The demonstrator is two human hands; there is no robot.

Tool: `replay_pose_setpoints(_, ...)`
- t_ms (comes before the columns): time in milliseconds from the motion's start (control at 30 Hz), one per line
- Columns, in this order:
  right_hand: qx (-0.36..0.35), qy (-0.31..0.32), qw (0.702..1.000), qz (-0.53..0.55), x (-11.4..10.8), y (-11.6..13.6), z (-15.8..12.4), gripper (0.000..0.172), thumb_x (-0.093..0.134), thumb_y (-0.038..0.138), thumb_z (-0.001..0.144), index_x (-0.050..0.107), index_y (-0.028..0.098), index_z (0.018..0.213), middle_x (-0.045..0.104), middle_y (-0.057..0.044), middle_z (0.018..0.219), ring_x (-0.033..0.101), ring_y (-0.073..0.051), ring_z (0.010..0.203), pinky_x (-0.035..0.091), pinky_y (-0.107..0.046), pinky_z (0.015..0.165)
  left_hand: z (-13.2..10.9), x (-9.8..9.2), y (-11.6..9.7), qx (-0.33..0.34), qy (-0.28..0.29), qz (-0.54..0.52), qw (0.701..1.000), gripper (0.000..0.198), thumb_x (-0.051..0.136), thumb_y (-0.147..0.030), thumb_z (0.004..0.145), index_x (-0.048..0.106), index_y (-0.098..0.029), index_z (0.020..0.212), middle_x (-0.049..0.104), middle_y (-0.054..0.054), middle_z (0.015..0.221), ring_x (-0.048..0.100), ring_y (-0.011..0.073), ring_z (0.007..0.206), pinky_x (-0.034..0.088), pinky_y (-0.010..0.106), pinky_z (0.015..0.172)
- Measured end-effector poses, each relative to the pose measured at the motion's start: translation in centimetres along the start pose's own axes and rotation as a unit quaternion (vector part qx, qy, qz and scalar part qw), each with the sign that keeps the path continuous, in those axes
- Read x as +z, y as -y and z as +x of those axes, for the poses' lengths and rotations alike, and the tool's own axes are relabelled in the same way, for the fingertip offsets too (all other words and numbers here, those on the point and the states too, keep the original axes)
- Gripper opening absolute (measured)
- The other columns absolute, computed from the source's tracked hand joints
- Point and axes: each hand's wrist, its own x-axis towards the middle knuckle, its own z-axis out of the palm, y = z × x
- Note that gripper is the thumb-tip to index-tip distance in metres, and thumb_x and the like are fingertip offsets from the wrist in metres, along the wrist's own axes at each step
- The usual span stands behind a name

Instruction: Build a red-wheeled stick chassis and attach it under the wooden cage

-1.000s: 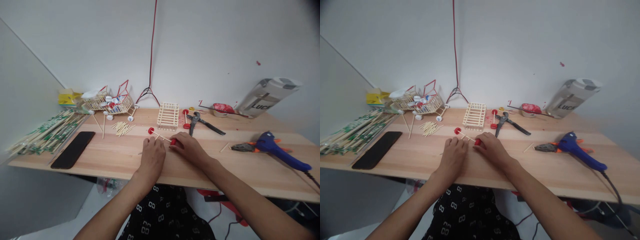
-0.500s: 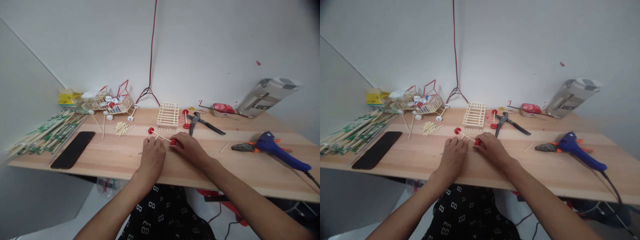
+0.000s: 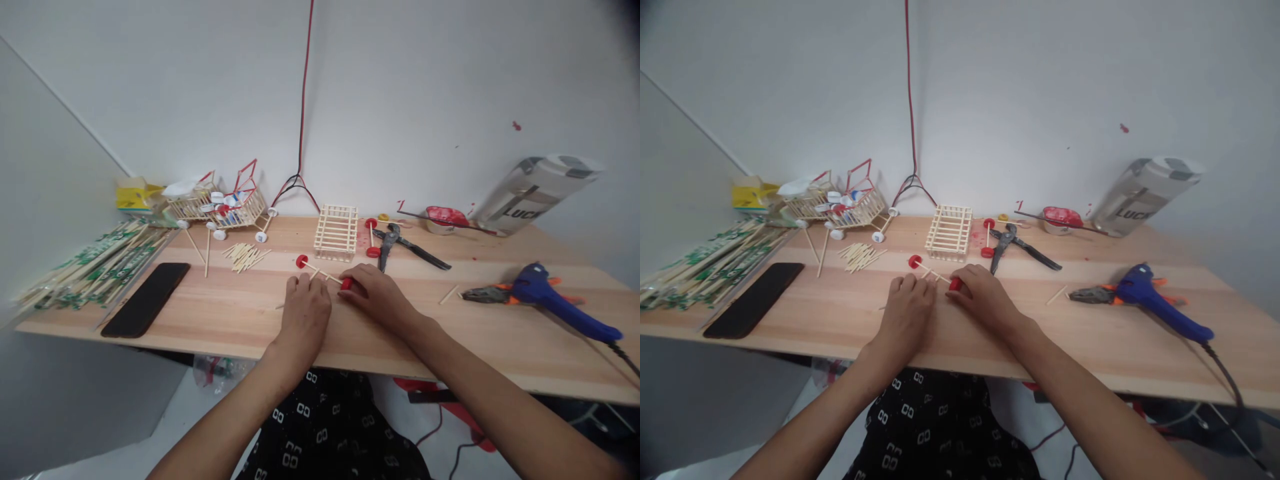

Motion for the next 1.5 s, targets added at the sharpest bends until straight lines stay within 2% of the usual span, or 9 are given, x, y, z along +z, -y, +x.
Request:
replay_pose_setpoints(467,0.002,0.001,1.0,-0.002,0.0,0.09,0.03,0.014,0.064,0.023,0.085,0.059,0.022,0.098,0.065,-0.007,0.098,0.058,-0.022,0.095,0.047,-0.039,0.085,0.09,0.22,0.05,0.001,-0.008,0.001,1.0,0.018,0.051,-0.007,0.088,0.065,-0.009,0.1,0.065,0.014,0.097,0.051,0.0292,0.094,0.04,0.043,0.081)
replay_pose_setpoints(1500,-0.002,0.0,1.0,-0.003,0.12,-0.16,0.0,0.014,0.064,0.024,0.085,0.06,0.021,0.098,0.065,-0.006,0.099,0.058,-0.021,0.095,0.046,-0.037,0.085,0.08,-0.16,0.06,0.0,0.015,-0.005,1.0,0.022,0.049,-0.007,0.089,0.065,-0.008,0.105,0.065,0.014,0.1,0.053,0.0298,0.098,0.042,0.045,0.084)
